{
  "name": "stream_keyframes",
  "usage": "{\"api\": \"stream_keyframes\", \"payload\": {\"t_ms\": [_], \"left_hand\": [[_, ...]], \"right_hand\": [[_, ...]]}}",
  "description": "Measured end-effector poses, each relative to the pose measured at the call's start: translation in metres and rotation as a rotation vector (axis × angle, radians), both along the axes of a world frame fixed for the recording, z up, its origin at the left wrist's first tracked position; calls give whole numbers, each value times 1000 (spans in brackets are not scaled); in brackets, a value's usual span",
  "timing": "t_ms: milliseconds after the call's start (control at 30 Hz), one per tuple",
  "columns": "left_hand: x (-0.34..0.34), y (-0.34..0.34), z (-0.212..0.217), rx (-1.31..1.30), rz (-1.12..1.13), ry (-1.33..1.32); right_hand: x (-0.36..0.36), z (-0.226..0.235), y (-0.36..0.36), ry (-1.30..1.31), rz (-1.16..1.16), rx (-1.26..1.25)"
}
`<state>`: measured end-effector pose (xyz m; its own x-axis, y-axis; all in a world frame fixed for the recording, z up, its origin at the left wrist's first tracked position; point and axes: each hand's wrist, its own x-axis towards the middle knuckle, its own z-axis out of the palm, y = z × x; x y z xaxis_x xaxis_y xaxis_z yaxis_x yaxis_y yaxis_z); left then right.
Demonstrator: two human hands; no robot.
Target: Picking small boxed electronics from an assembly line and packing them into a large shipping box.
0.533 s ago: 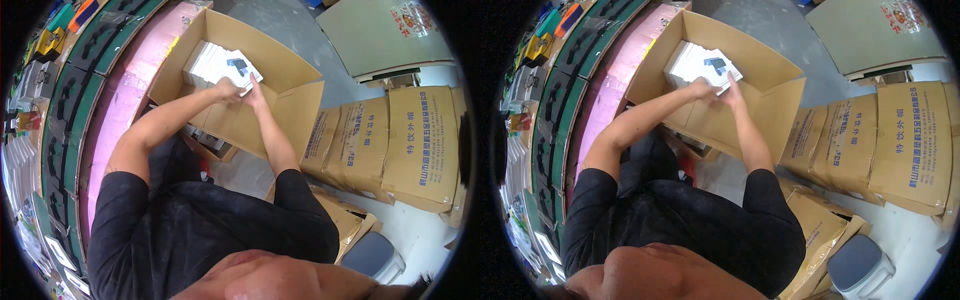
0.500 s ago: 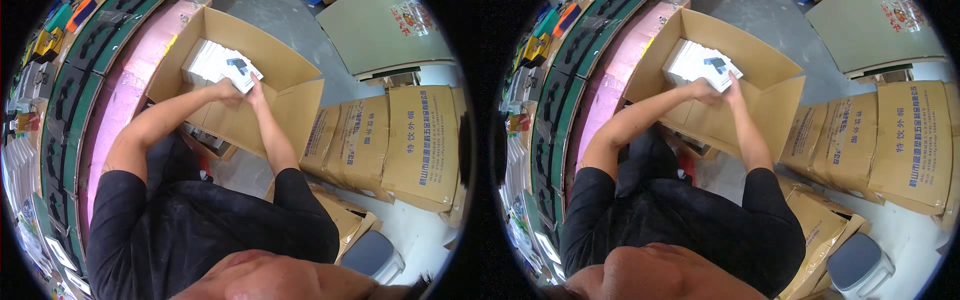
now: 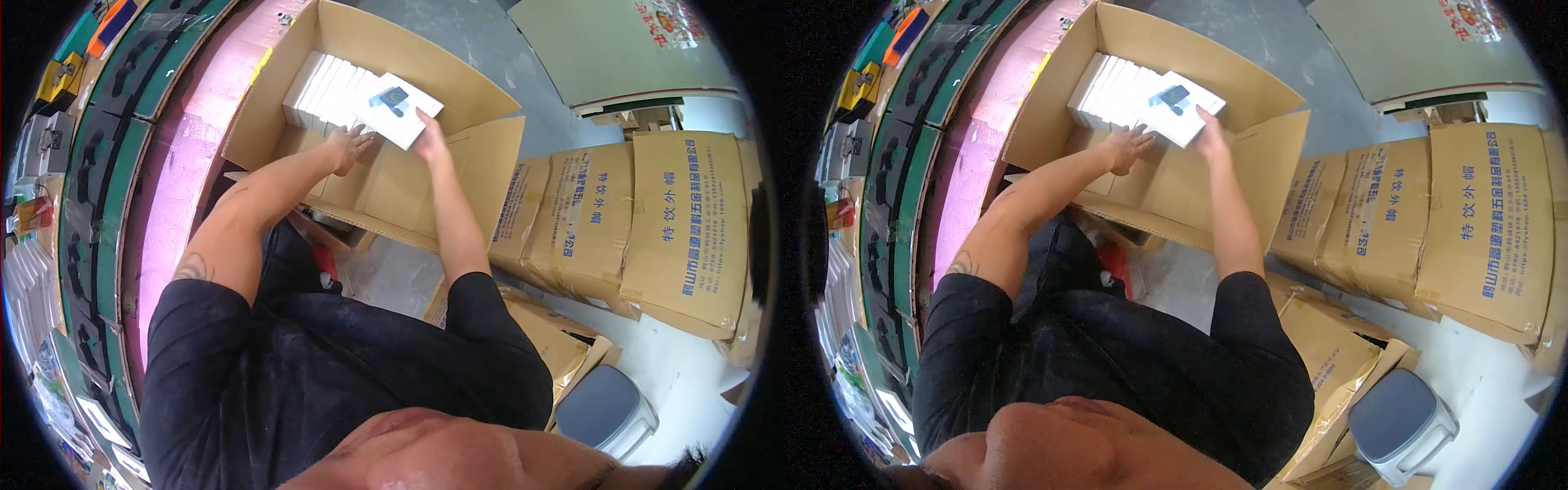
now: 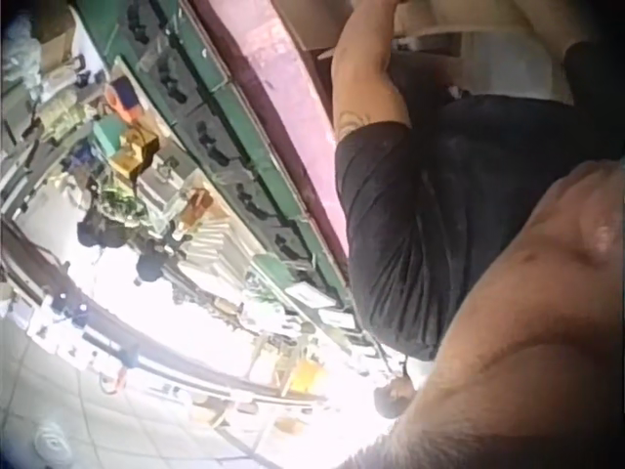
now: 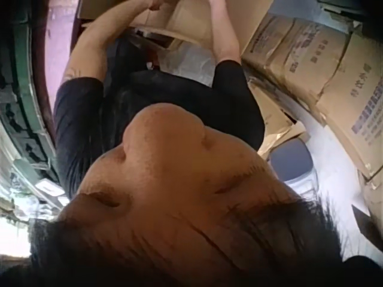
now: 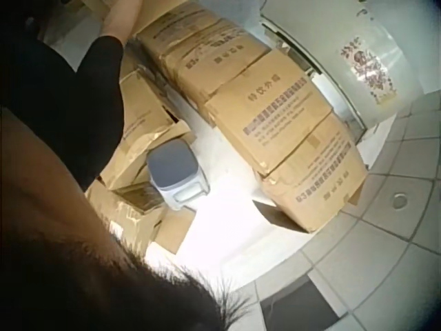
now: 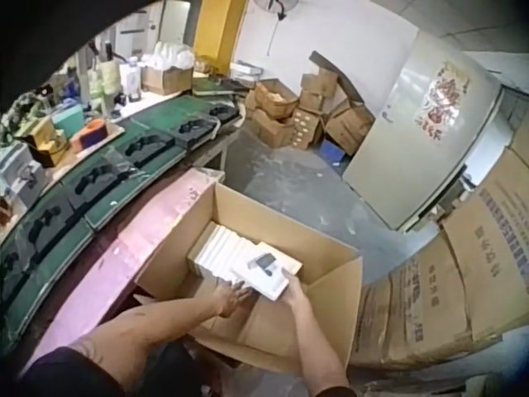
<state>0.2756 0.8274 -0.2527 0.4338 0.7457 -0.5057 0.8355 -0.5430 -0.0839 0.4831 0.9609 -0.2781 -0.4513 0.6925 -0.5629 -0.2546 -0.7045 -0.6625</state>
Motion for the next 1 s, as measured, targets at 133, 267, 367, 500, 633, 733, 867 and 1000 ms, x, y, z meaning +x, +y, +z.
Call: {"api": "stream_keyframes", "payload": {"t_ms": [133, 267, 367, 500, 633, 733, 867, 1000], "left_hand": [[-1, 2, 1, -23, 2, 5], [-5, 1, -3, -48, 66, -49], [24, 18, 11, -13, -20, -66], [8, 17, 8, 33, 7, -189], [-5, -2, 67, -81, 187, -305], [-23, -35, 148, -67, 164, -596], [-84, -132, 223, 43, 424, -813], [-115, -208, 271, 181, 638, -1001]], "right_hand": [[53, 37, 36, -165, 110, 72], [67, 43, 47, -534, 121, 251], [96, 10, 67, -1097, 165, 522], [4, -34, 32, -938, 397, 582], [-58, -67, 9, -673, 347, 246], [-42, -91, 29, -798, 148, 262], [-98, -80, 32, -1214, 139, 404], [-75, -112, 64, -828, 100, 377]]}}
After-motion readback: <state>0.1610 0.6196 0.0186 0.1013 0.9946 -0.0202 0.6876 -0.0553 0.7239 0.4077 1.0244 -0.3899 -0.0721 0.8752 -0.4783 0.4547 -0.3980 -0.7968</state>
